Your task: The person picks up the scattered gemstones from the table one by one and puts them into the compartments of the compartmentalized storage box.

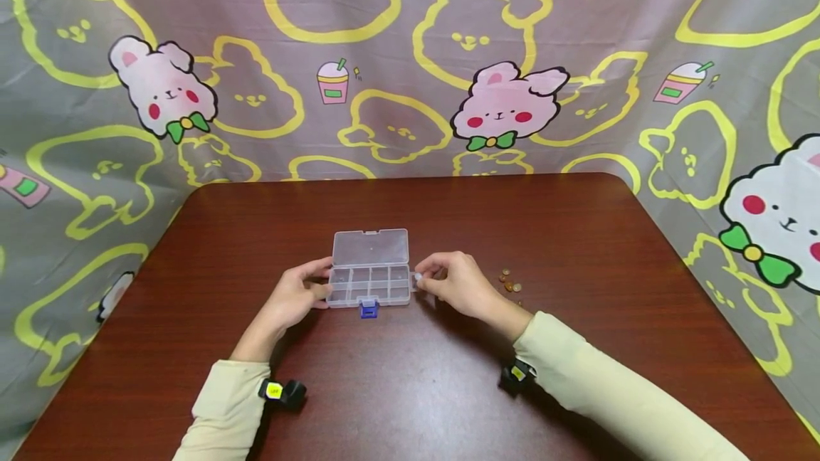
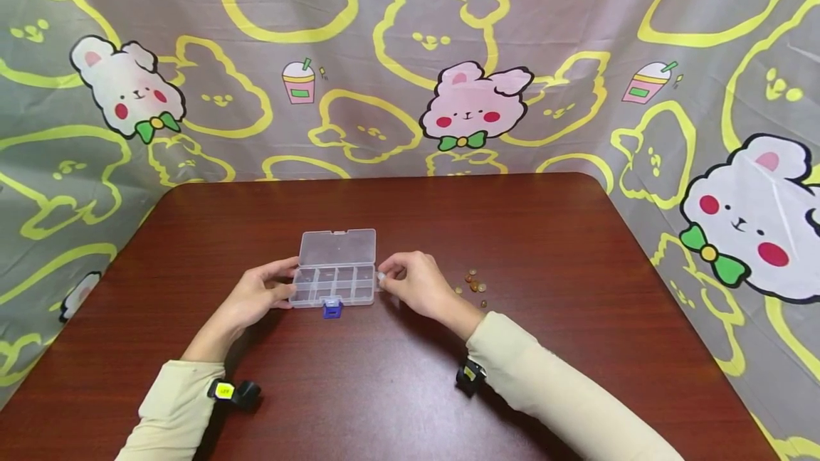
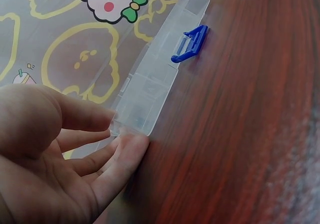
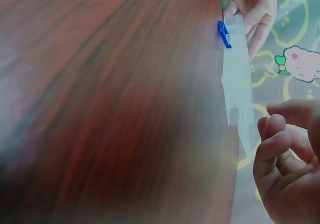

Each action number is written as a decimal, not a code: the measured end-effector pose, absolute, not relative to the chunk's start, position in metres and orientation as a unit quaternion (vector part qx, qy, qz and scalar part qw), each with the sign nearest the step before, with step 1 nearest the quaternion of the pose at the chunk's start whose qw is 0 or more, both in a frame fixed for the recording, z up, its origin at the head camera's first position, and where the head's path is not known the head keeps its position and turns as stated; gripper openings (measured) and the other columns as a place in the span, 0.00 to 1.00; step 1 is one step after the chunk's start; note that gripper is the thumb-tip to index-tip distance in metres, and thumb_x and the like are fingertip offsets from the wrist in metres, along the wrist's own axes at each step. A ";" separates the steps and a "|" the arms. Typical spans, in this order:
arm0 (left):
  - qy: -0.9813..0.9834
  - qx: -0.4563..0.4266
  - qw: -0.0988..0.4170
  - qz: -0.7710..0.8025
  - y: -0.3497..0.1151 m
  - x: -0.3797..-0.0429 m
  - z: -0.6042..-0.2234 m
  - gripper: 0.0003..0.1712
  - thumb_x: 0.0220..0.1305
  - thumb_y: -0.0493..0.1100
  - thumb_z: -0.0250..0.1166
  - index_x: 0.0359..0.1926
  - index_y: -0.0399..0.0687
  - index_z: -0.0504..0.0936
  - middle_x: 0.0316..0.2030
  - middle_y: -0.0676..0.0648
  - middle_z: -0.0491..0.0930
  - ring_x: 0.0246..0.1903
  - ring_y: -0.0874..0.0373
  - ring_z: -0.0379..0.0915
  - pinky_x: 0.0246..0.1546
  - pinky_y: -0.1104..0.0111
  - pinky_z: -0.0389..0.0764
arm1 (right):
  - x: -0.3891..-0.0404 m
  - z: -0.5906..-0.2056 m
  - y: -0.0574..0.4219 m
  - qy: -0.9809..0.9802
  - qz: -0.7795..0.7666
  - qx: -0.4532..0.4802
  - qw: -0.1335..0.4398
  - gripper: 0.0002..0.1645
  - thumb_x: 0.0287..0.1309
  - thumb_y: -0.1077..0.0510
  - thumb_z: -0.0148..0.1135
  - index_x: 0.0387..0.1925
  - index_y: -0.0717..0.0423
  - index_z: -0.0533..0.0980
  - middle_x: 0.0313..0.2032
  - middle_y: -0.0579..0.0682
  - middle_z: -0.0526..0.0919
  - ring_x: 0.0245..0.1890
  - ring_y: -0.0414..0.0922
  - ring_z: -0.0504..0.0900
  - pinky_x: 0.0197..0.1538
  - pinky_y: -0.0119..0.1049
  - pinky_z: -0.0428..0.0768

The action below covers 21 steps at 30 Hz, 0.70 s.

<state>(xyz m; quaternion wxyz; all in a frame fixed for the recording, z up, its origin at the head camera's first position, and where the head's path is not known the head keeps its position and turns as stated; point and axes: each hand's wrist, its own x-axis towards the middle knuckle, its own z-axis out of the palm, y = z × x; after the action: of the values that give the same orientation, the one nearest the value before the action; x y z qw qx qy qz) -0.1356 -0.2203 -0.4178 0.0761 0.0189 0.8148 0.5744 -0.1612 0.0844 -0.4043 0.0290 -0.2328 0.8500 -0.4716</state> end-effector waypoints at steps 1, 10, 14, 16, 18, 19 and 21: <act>0.815 0.019 0.076 0.574 -0.220 -0.136 -0.418 0.32 0.66 0.26 0.60 0.70 0.28 0.65 0.58 0.25 0.71 0.39 0.49 0.79 0.36 0.61 0.87 | -0.162 -0.405 0.082 0.850 -0.473 -0.233 0.030 0.07 0.56 0.66 0.70 0.38 0.60 0.85 0.25 0.44 0.84 0.15 0.38 0.77 0.20 0.34 0.80; 0.815 0.015 0.073 0.575 -0.220 -0.136 -0.419 0.31 0.65 0.25 0.59 0.70 0.28 0.66 0.57 0.26 0.72 0.38 0.50 0.79 0.35 0.62 0.87 | -0.170 -0.404 0.063 0.852 -0.468 -0.234 0.033 0.08 0.57 0.66 0.69 0.40 0.61 0.85 0.26 0.45 0.84 0.16 0.37 0.77 0.20 0.33 0.79; 0.813 0.017 0.073 0.577 -0.219 -0.136 -0.419 0.32 0.65 0.25 0.59 0.69 0.28 0.66 0.57 0.25 0.72 0.38 0.50 0.79 0.35 0.63 0.87 | -0.173 -0.404 0.054 0.851 -0.467 -0.238 0.035 0.07 0.57 0.66 0.70 0.39 0.61 0.85 0.26 0.46 0.84 0.17 0.37 0.77 0.20 0.32 0.79; 0.813 0.019 0.072 0.578 -0.219 -0.136 -0.419 0.32 0.64 0.24 0.59 0.69 0.27 0.66 0.57 0.25 0.72 0.37 0.50 0.79 0.34 0.62 0.87 | -0.174 -0.404 0.050 0.853 -0.460 -0.246 0.027 0.06 0.57 0.66 0.70 0.38 0.61 0.86 0.26 0.46 0.84 0.19 0.37 0.78 0.23 0.30 0.79; 0.812 0.025 0.072 0.578 -0.219 -0.136 -0.418 0.31 0.64 0.25 0.59 0.69 0.26 0.66 0.57 0.24 0.72 0.38 0.50 0.79 0.35 0.62 0.87 | -0.175 -0.403 0.045 0.857 -0.449 -0.255 0.017 0.06 0.56 0.65 0.71 0.37 0.61 0.86 0.26 0.46 0.85 0.22 0.37 0.78 0.26 0.29 0.78; 0.811 0.024 0.071 0.580 -0.220 -0.136 -0.418 0.31 0.64 0.24 0.59 0.69 0.27 0.66 0.57 0.24 0.72 0.38 0.50 0.79 0.34 0.62 0.87 | -0.175 -0.402 0.042 0.859 -0.441 -0.259 0.012 0.06 0.56 0.65 0.71 0.37 0.61 0.86 0.26 0.45 0.85 0.23 0.37 0.79 0.28 0.29 0.78; 0.811 0.024 0.069 0.580 -0.220 -0.136 -0.417 0.31 0.64 0.24 0.59 0.69 0.27 0.66 0.57 0.24 0.72 0.38 0.50 0.79 0.34 0.61 0.87 | -0.176 -0.401 0.037 0.862 -0.431 -0.265 0.007 0.06 0.56 0.64 0.71 0.37 0.60 0.86 0.27 0.45 0.85 0.25 0.37 0.79 0.31 0.28 0.77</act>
<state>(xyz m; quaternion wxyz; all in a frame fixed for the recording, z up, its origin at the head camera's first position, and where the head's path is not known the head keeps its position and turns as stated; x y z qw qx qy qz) -0.1357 -0.2197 -0.4168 0.0691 0.0237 0.8113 0.5801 -0.1761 0.0374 -0.4012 0.0072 -0.2654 0.8623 -0.4312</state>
